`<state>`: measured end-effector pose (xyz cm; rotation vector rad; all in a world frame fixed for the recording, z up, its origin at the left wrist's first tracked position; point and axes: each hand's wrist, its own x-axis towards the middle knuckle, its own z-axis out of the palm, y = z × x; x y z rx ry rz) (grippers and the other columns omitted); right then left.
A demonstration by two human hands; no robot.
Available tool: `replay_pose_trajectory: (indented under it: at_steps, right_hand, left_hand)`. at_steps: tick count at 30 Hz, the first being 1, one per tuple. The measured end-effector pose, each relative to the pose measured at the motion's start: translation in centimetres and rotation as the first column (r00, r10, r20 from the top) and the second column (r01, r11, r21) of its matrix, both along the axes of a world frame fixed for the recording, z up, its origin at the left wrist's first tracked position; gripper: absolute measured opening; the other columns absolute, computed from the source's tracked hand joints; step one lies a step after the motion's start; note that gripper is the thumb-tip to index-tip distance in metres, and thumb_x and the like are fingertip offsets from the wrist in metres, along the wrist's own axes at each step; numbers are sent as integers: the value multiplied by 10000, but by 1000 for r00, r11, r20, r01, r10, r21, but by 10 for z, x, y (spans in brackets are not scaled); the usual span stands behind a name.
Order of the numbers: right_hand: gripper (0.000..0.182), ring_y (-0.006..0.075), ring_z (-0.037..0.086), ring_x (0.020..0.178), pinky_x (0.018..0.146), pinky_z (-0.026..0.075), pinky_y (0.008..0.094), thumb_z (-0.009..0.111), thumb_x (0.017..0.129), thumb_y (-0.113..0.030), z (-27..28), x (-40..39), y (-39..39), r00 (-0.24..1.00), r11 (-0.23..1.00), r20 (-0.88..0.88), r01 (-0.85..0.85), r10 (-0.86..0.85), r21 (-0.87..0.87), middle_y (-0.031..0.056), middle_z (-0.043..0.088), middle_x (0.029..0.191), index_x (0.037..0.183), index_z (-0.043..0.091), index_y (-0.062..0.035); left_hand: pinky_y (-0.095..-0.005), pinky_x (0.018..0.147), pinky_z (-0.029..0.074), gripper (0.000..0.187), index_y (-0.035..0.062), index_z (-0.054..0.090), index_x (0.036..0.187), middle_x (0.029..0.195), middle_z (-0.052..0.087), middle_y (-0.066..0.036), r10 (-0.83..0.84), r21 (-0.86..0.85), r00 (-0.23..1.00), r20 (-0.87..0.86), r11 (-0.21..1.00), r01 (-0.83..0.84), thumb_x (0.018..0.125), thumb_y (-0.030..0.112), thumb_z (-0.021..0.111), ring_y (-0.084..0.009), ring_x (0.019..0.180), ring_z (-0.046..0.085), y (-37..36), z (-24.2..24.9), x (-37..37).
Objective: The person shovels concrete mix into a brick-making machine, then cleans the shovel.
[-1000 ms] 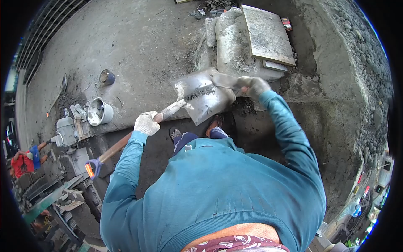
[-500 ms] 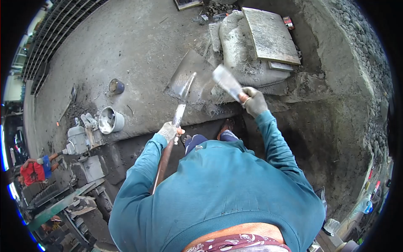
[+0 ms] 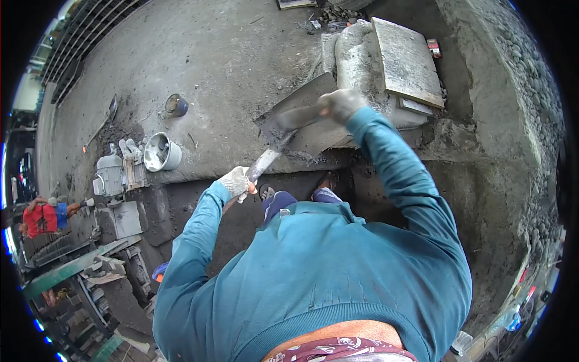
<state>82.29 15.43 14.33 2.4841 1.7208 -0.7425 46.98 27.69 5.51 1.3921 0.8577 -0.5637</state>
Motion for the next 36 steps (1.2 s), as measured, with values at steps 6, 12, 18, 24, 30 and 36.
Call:
replay_pose_trajectory:
  at_steps: [6,12,18,24,30,36]
  right_hand:
    - [157,294,690,947,835,531,395,625,903,-284,-16,-25,17,990,982,-15,-141,144,126,78,715,974,1013,725,-232]
    - [170,259,713,866,781,567,384,600,943,-243,-7,64,-34,998,988,62,5,-15,157,107,722,945,1074,703,-207]
    - [156,283,712,817,691,568,422,565,942,-304,-41,2,-36,971,844,214,-25,-107,535,85,720,866,980,700,-236]
    - [195,284,708,851,731,571,417,515,942,-172,-31,6,-56,979,826,190,-52,-68,562,54,722,922,1036,673,-236]
    - [168,281,705,852,740,571,404,535,944,-233,-27,62,-78,968,824,182,42,-174,566,70,712,950,1050,664,-235]
    - [200,237,709,876,749,561,377,582,944,-232,-38,12,-59,987,918,60,118,-152,378,66,722,985,1107,691,-274]
  left_hand:
    - [-337,386,415,248,5,576,865,680,562,-57,14,17,1000,28,1000,-14,662,-14,717,-166,480,526,0,-2,14]
    - [-330,374,422,274,13,557,887,675,553,-53,-12,-68,999,44,998,15,662,-38,705,-157,466,527,-3,7,4]
    - [-361,388,479,317,22,550,905,666,562,-73,-2,-220,995,101,975,24,650,22,739,-170,448,534,-8,0,33]
    - [-355,407,495,306,22,556,905,667,582,-93,-54,-371,993,104,924,89,650,22,726,-173,455,557,-20,12,52]
    - [-355,406,496,346,6,543,965,698,601,-98,-95,-354,981,168,923,150,668,39,719,-167,448,548,-13,9,41]
    - [-360,404,499,312,9,555,912,688,586,-94,-67,-284,994,92,955,90,658,45,733,-180,442,543,-16,10,53]
